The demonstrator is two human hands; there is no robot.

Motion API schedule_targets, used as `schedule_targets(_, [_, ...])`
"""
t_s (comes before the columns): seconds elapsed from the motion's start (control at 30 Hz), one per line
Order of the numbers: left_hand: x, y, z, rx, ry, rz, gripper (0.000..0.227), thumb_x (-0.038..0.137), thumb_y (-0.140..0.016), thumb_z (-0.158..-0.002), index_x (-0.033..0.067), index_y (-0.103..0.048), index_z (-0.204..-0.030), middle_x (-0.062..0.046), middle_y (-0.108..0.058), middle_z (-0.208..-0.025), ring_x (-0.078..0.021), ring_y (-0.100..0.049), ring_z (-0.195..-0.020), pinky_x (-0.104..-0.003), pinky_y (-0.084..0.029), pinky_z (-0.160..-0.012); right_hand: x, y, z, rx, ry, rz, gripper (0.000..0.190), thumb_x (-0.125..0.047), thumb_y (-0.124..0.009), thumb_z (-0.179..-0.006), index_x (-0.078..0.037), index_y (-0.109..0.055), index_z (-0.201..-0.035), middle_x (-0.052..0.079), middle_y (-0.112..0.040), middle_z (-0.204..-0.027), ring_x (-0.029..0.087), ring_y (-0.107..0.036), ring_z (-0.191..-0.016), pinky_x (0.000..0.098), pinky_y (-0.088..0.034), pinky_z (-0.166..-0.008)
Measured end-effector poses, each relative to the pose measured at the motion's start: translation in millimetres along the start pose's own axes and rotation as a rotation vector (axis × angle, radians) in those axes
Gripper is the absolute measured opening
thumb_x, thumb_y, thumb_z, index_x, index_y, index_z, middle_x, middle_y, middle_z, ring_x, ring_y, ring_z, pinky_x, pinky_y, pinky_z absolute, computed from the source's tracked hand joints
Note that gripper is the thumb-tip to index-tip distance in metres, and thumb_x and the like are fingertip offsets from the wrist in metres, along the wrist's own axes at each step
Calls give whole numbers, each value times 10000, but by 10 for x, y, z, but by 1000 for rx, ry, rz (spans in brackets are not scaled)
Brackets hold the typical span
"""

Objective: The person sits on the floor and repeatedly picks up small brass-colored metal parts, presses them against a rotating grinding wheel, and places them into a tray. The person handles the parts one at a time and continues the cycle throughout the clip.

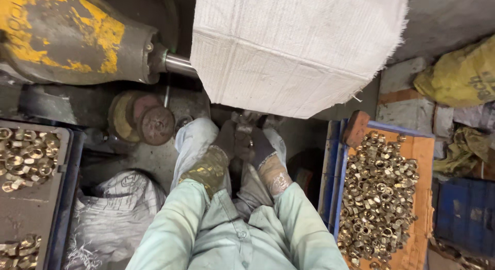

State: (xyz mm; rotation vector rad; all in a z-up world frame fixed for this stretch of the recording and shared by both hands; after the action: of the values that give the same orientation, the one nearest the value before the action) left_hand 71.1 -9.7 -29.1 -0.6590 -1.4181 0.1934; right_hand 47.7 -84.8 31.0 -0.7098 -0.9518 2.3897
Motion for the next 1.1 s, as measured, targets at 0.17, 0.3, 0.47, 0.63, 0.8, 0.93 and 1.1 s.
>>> schedule_targets(0.17, [306,-158,371,316,524,481,359,501,-605,-951,145,-605,-906,-10,-560,-715,-176,-517,-535,-346,-434,-456,90,-180,380,21,9,209,202,-102,-653,-945,-75,-615,-1141,-18,-564,-748,98,-572,-578,227,-460,-485])
schedule_targets(0.3, [1203,-256,979,309,306,219,355,353,-610,-933,127,-530,-1195,-56,-605,-961,-184,-586,-717,-333,-491,-589,460,-499,962,-315,-65,266,423,-13,-642,-933,-53,-520,-1337,0,-567,-960,62,-576,-642,189,-464,-536])
schedule_targets(0.47, [1696,-251,1611,475,324,623,592,228,-583,-913,121,-463,-1483,-117,-654,-1204,-213,-679,-880,-341,-573,-700,694,-775,1049,-428,-153,558,681,76,-645,-827,-56,-461,-1469,27,-540,-1128,73,-588,-761,194,-504,-663])
schedule_targets(0.63, [1971,47,1989,430,42,-31,470,117,-647,-975,68,-569,-1437,-99,-697,-1244,-168,-681,-1055,-303,-560,-866,1116,-1216,837,-489,-574,686,469,-48,-668,-925,-30,-485,-1356,71,-591,-861,109,-573,-657,198,-430,-499])
schedule_targets(0.8, [2059,936,2978,1044,-42,-150,401,165,-637,-992,96,-628,-1386,-131,-721,-1155,-209,-696,-997,-333,-545,-851,1372,-1361,787,-187,-621,1231,402,-7,-682,-816,-47,-548,-1193,13,-528,-692,77,-449,-496,209,-288,-362])
schedule_targets(0.93, [2382,1541,4317,1716,149,-433,355,203,-629,-1005,118,-675,-1346,-157,-739,-1083,-242,-708,-951,-357,-533,-838,1365,-1361,758,-235,-616,1219,323,-101,-647,-818,-29,-547,-1117,42,-494,-611,92,-381,-423,213,-259,-328])
schedule_targets(1.1, [2855,1698,5424,1869,312,-1003,401,170,-699,-907,77,-671,-1296,-194,-727,-1135,-294,-692,-1001,-372,-511,-889,1227,-1065,563,-254,-570,979,366,-136,-652,-782,-33,-542,-1116,43,-485,-594,95,-418,-445,205,-274,-346])
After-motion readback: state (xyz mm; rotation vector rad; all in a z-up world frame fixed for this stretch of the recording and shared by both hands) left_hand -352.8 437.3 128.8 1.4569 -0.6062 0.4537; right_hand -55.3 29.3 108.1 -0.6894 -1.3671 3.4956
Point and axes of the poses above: each hand's wrist, its own z-axis away from the middle knuckle, its own y-axis out of the back of the hand, x = y × z, the point moved 7 cm from there along -z, towards the middle knuckle
